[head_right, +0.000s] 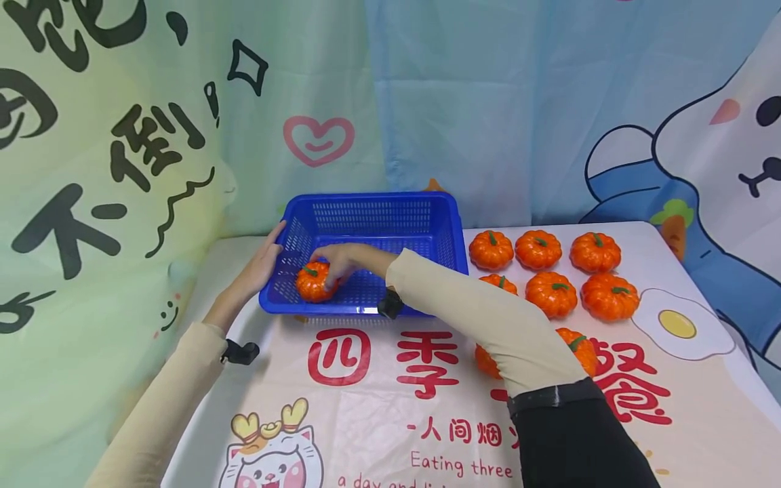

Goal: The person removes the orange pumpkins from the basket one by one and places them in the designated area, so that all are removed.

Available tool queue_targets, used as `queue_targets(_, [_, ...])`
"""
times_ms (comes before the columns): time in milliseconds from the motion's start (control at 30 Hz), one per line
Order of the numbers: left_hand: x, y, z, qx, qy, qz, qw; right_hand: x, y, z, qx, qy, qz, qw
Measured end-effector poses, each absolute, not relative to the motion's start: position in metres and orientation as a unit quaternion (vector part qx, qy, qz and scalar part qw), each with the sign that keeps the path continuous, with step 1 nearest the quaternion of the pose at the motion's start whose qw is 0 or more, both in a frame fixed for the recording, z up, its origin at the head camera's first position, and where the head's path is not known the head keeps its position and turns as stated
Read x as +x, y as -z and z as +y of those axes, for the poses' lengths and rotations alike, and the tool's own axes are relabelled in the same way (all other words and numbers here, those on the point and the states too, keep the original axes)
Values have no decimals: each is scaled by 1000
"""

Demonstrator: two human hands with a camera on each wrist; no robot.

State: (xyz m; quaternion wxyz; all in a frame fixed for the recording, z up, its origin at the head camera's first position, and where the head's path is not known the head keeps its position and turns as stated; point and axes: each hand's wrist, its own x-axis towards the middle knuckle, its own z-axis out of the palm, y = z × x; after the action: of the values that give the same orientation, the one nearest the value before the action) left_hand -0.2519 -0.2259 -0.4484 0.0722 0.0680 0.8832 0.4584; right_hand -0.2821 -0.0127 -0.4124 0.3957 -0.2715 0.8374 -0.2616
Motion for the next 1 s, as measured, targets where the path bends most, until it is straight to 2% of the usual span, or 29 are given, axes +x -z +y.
queue_targets(733, [-253,448,-225,69,-464,880,79,-284,414,-11,-298,243,850,361])
queue_targets(1000, [-252,448,-225,69,-464,880,79,-284,417,-10,-291,263,844,366])
